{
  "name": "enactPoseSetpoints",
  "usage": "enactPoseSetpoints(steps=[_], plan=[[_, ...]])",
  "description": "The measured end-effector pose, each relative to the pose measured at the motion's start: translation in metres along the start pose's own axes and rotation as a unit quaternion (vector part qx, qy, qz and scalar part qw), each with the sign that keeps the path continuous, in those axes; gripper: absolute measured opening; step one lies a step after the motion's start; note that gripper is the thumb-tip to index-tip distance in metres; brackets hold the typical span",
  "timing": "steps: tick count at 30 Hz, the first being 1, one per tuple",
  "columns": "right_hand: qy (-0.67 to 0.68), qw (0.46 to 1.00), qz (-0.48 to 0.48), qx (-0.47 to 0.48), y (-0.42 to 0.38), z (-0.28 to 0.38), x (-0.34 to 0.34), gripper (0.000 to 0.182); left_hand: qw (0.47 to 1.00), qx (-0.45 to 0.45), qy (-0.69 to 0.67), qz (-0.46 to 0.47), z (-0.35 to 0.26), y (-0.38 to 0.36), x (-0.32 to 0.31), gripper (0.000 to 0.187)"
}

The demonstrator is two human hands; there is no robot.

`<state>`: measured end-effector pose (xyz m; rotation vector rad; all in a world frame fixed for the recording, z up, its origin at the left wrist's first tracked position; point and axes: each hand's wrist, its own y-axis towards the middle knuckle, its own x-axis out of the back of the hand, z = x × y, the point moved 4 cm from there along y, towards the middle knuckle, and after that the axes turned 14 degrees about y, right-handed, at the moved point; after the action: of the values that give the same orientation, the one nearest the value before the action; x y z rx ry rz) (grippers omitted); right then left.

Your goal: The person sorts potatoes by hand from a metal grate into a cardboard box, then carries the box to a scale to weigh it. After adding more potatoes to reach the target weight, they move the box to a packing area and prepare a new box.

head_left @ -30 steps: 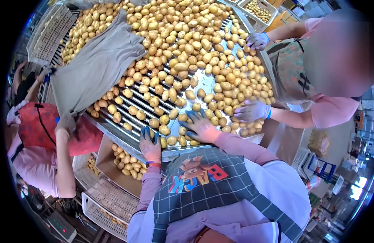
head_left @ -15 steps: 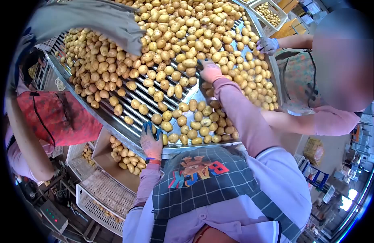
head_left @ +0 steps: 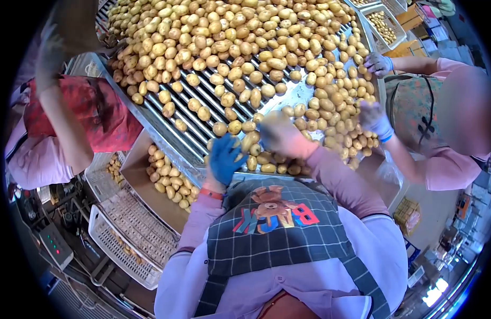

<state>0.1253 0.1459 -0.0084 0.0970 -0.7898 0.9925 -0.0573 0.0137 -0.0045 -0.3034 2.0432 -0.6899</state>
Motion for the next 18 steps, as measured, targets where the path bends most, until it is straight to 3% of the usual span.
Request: enactPoseSetpoints(steps=[1, 2, 3, 4, 5, 6, 8, 9, 10, 12, 15, 16, 17, 18], plan=[[-0.042, 0.996, -0.027, 0.071, -0.022, 0.007, -0.001, 0.051, 0.978, -0.022, 0.197, 0.060, 0.009, 0.001, -0.002, 0.043], [-0.082, 0.985, -0.056, 0.140, -0.050, 0.008, 0.009, 0.049, 0.914, -0.039, 0.386, 0.118, 0.019, 0.000, -0.002, 0.040], [-0.102, 0.985, -0.034, 0.131, -0.064, 0.000, 0.024, 0.047, 0.914, -0.038, 0.387, 0.117, 0.023, -0.003, -0.004, 0.040], [-0.068, 0.994, -0.063, 0.064, -0.070, -0.018, 0.036, 0.050, 0.902, -0.036, 0.407, 0.141, 0.030, -0.007, -0.007, 0.034], [-0.126, 0.979, -0.147, 0.065, -0.085, -0.038, 0.043, 0.047, 0.888, -0.035, 0.427, 0.166, 0.036, -0.010, -0.013, 0.029], [-0.154, 0.972, -0.175, 0.031, -0.089, -0.064, 0.050, 0.045, 0.864, -0.163, 0.459, 0.129, 0.036, -0.013, -0.024, 0.024], [-0.152, 0.946, -0.284, -0.046, -0.087, -0.088, 0.066, 0.038, 0.941, -0.014, 0.339, -0.001, 0.029, -0.012, -0.013, 0.026], [-0.119, 0.924, -0.357, -0.069, -0.080, -0.088, 0.077, 0.036, 0.954, -0.023, 0.290, -0.070, 0.025, -0.006, 0.002, 0.027], [-0.084, 0.896, -0.426, -0.090, -0.067, -0.082, 0.087, 0.033, 0.917, -0.145, 0.354, -0.111, 0.020, -0.001, 0.016, 0.031], [0.020, 0.876, -0.476, -0.073, -0.032, -0.062, 0.117, 0.035, 0.776, -0.301, 0.535, -0.145, -0.009, -0.007, 0.019, 0.034], [0.114, 0.893, -0.421, -0.115, 0.034, -0.055, 0.141, 0.046, 0.523, -0.383, 0.740, -0.178, -0.026, -0.015, 0.039, 0.036], [0.104, 0.902, -0.412, -0.075, 0.054, -0.049, 0.145, 0.055, 0.527, -0.370, 0.745, -0.173, -0.024, -0.017, 0.033, 0.037], [0.009, 0.911, -0.410, -0.050, 0.082, -0.068, 0.131, 0.063, 0.501, -0.347, 0.777, -0.155, -0.022, -0.015, 0.028, 0.038], [0.119, 0.946, -0.283, -0.108, 0.093, -0.059, 0.118, 0.068, 0.476, -0.319, 0.808, -0.137, -0.018, -0.013, 0.024, 0.038]])
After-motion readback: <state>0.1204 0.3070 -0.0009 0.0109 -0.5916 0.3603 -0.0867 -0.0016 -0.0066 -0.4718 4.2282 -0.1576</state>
